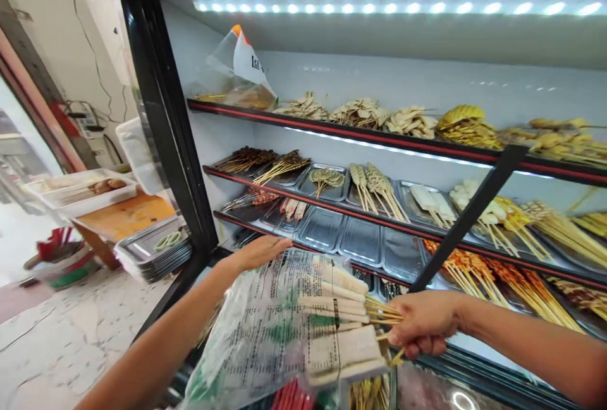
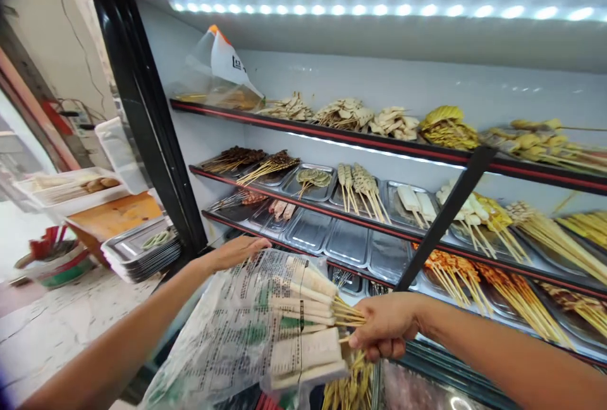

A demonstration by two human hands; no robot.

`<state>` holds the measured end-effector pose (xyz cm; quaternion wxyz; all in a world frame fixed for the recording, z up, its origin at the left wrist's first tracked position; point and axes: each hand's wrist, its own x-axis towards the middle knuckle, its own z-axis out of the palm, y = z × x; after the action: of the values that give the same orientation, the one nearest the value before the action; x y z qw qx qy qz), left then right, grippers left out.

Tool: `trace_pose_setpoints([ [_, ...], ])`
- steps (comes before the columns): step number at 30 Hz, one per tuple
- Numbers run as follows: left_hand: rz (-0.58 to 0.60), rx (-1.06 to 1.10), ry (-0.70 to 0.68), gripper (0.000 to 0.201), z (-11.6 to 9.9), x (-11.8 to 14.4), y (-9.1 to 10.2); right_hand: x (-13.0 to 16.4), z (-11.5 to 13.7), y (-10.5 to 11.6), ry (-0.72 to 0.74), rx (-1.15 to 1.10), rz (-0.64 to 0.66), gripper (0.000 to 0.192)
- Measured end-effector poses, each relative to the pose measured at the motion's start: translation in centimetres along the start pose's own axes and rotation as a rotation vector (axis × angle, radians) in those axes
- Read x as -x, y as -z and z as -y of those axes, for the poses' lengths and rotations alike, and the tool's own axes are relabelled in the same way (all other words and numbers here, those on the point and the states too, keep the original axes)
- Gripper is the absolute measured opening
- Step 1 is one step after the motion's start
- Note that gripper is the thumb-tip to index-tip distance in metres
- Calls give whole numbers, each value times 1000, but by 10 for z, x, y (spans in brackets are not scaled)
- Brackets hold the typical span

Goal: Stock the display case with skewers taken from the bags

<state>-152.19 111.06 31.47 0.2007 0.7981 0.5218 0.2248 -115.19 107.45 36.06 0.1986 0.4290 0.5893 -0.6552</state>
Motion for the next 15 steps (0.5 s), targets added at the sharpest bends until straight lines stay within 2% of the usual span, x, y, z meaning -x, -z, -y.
trace_pose_setpoints([
  [2,89,63,-46,48,-4,6,18,33,0,0,30,-46,-70,41],
  [5,91,189,-5,45,2,20,23,75,-1,1,91,-86,-154,42],
  [6,74,311,29,45,3,24,21,86,-1,2,121,-98,-166,42],
  [8,59,699,95,53,-4,34,14,102,-2,7,198,-118,-171,41],
  [10,115,1153,117,67,-22,43,7,111,-3,16,284,-138,-170,40],
  [12,197,1470,82,81,-50,49,5,114,-3,29,348,-166,-170,40],
  [14,200,1618,42,78,-78,48,8,112,-3,43,403,-199,-164,39],
  [15,148,1636,49,70,-90,45,11,110,-4,51,425,-214,-156,38],
])
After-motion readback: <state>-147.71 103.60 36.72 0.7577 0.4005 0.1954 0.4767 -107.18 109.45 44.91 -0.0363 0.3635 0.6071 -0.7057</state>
